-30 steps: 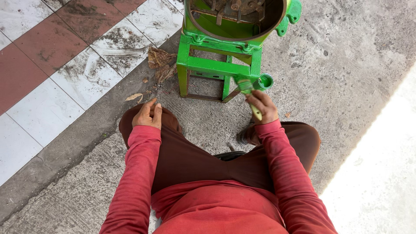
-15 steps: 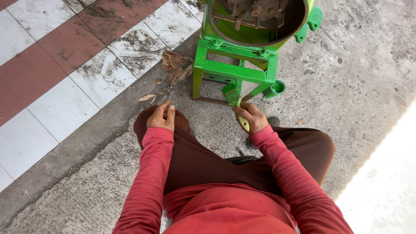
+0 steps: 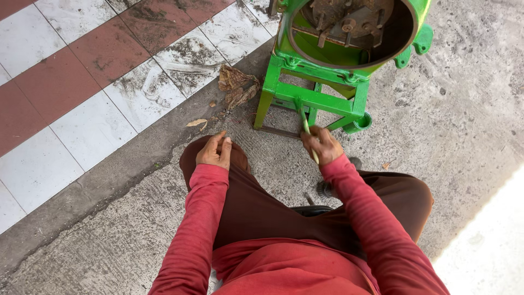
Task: The person paints a green industrial machine using a brush dipped into a small container of green paint, covering various surfaces including the main body and the support frame.
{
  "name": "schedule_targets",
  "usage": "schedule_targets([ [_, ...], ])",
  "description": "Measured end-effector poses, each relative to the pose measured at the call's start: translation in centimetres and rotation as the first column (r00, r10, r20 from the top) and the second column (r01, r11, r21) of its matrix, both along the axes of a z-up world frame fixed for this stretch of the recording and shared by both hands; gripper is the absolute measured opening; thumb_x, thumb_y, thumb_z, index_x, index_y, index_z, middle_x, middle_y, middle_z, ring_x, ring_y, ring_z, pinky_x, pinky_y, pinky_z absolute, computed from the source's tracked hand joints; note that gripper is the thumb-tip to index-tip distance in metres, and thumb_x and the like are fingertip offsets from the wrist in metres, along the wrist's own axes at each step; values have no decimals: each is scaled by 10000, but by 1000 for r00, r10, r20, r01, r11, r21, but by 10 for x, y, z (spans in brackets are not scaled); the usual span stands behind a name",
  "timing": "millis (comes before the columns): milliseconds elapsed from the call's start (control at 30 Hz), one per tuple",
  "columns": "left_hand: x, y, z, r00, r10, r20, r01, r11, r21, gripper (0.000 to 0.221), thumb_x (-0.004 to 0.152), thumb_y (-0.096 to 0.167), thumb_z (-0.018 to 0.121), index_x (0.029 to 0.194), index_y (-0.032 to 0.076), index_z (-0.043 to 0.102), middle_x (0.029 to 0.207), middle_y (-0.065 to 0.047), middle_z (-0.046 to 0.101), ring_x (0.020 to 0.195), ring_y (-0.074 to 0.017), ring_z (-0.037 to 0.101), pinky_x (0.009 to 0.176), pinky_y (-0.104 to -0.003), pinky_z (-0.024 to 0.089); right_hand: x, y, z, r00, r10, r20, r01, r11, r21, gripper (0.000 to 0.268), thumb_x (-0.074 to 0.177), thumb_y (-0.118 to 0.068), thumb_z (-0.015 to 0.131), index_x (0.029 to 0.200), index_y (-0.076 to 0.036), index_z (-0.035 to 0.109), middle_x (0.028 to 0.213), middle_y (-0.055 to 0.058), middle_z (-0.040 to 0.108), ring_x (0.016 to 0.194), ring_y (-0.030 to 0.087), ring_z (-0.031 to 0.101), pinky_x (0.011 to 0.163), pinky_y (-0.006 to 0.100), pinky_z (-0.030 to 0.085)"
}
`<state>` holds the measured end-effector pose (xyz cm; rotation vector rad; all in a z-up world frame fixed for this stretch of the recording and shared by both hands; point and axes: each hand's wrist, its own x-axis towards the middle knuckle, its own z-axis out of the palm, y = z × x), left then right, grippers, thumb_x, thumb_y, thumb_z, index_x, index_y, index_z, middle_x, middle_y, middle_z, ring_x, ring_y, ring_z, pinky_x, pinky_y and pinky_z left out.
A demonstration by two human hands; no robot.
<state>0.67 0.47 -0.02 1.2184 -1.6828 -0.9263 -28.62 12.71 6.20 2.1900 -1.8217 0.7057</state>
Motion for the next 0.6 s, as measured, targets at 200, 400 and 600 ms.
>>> schedule_targets([
  [200, -7, 1, -1, 1000, -4, -4, 4, 1000, 22, 292, 979, 238, 713, 1214, 65, 722, 1049, -108, 779, 876, -177, 756, 781, -301, 599, 14, -27, -19, 990, 122, 66, -125, 992, 36, 149, 970, -69, 746, 1107, -30, 704, 1163, 171, 664, 901, 261, 729, 674, 302, 664],
  [400, 2, 0, -3, 990, 100, -97, -107, 992, -67, 230, 1021, 194, 694, 1193, 44, 728, 1015, -108, 788, 895, -165, 764, 813, -287, 606, 25, -37, -33, 999, 27, 44, -22, 993, -112, 182, 906, -53, 766, 1077, -28, 709, 1107, 149, 642, 860, 261, 702, 683, 356, 643],
  [600, 12, -4, -10, 870, 480, 118, -484, 875, 7, 279, 1007, 292, 701, 1186, 79, 726, 998, -94, 753, 909, -234, 707, 854, -415, 573, 27, -30, -42, 994, -17, 108, 24, 998, -65, 176, 914, -47, 779, 1076, -43, 712, 1121, 138, 652, 860, 246, 702, 689, 336, 639],
])
